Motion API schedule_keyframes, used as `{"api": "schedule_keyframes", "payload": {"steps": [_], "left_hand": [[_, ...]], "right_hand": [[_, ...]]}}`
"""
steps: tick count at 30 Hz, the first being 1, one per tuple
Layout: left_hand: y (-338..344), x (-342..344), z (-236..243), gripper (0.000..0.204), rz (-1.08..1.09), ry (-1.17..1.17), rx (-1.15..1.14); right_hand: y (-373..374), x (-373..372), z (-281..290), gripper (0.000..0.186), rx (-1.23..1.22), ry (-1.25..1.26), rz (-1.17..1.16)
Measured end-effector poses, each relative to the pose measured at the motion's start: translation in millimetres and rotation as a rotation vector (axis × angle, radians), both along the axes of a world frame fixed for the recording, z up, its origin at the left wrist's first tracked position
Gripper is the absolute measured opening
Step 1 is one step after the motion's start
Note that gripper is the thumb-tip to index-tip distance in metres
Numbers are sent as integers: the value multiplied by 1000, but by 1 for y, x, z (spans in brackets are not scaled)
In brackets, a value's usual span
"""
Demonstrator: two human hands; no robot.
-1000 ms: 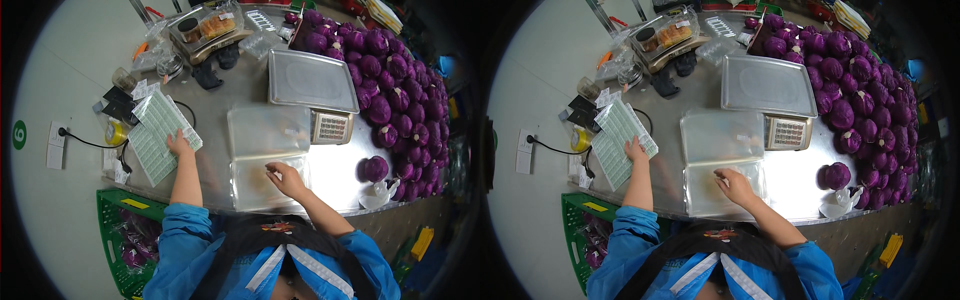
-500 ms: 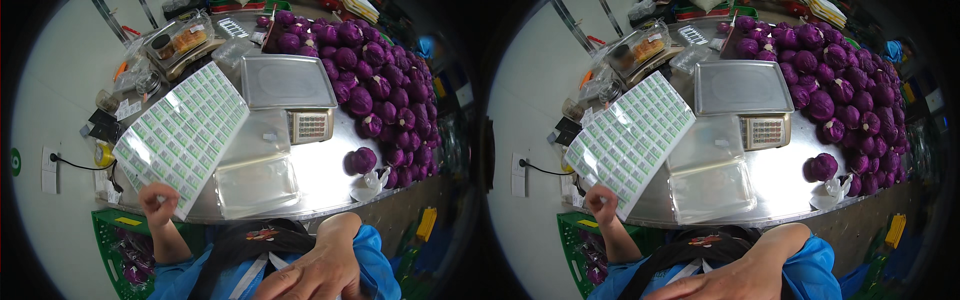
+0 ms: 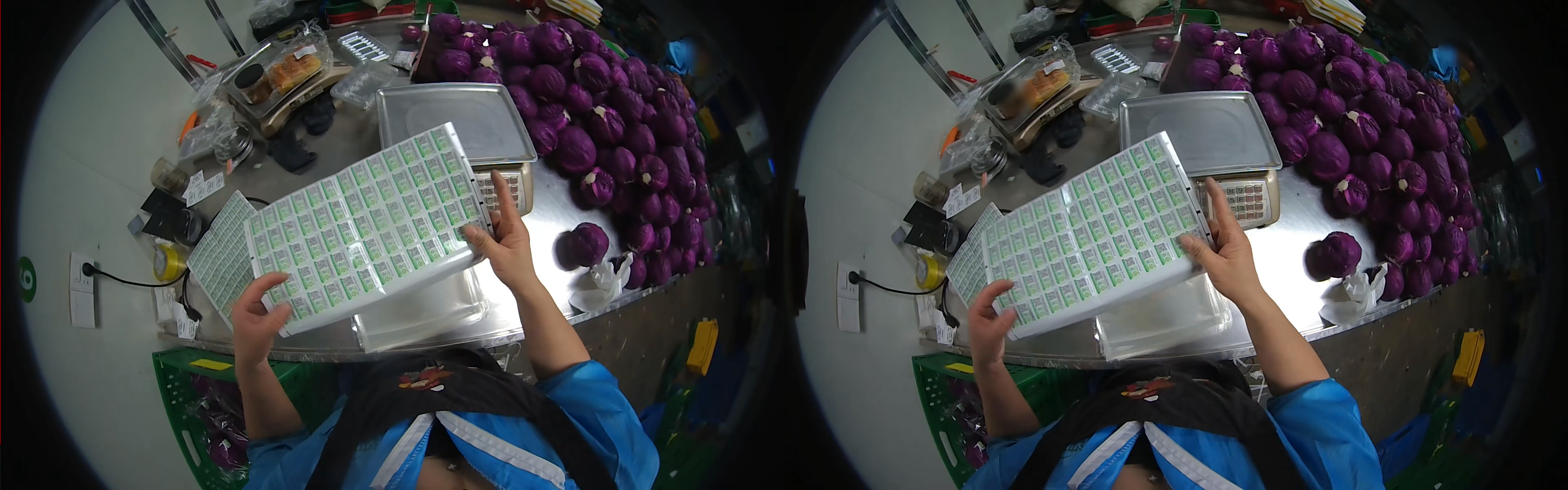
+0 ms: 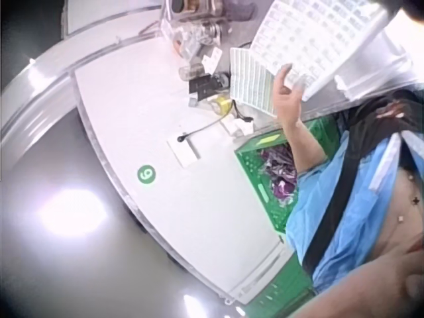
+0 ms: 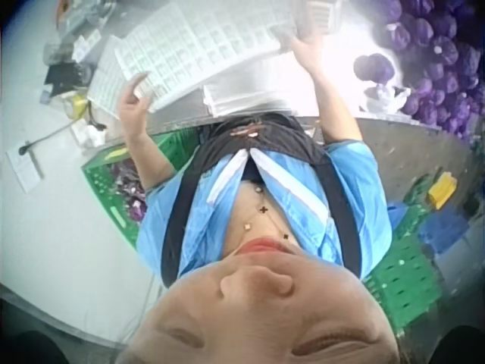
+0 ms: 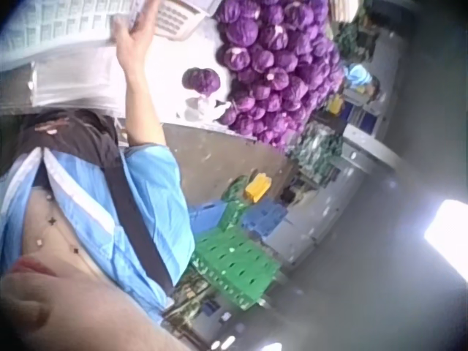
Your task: Weighing red cabbages, placing them into plastic bags, and applying labels to the bags.
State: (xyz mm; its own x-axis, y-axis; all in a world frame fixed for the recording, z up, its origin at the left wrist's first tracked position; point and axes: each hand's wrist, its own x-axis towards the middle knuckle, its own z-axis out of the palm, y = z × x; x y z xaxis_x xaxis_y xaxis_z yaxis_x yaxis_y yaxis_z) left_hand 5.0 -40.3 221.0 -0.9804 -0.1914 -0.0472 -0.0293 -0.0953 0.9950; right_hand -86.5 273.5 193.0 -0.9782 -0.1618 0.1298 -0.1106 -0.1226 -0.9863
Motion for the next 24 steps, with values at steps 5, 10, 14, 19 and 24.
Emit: {"api": "schedule_keyframes", "payload": {"steps": [5,10,14,19,24], "left_hand": [[18,2,-14,44,-103,-64,35],[19,6,-19,39,-38,-141,-39],[8,6,-35,20,129,99,-561],[20,-13,-13,6,253,520,-999],[25,-12,-30,10,207,565,-217]], "right_hand": [[27,-2,2,44,219,-142,211],[32,7,10,37,92,-181,128],[29,14,6,19,350,90,-54],[32,18,7,12,443,163,-44],[28,26,20,9,458,223,-41]]}}
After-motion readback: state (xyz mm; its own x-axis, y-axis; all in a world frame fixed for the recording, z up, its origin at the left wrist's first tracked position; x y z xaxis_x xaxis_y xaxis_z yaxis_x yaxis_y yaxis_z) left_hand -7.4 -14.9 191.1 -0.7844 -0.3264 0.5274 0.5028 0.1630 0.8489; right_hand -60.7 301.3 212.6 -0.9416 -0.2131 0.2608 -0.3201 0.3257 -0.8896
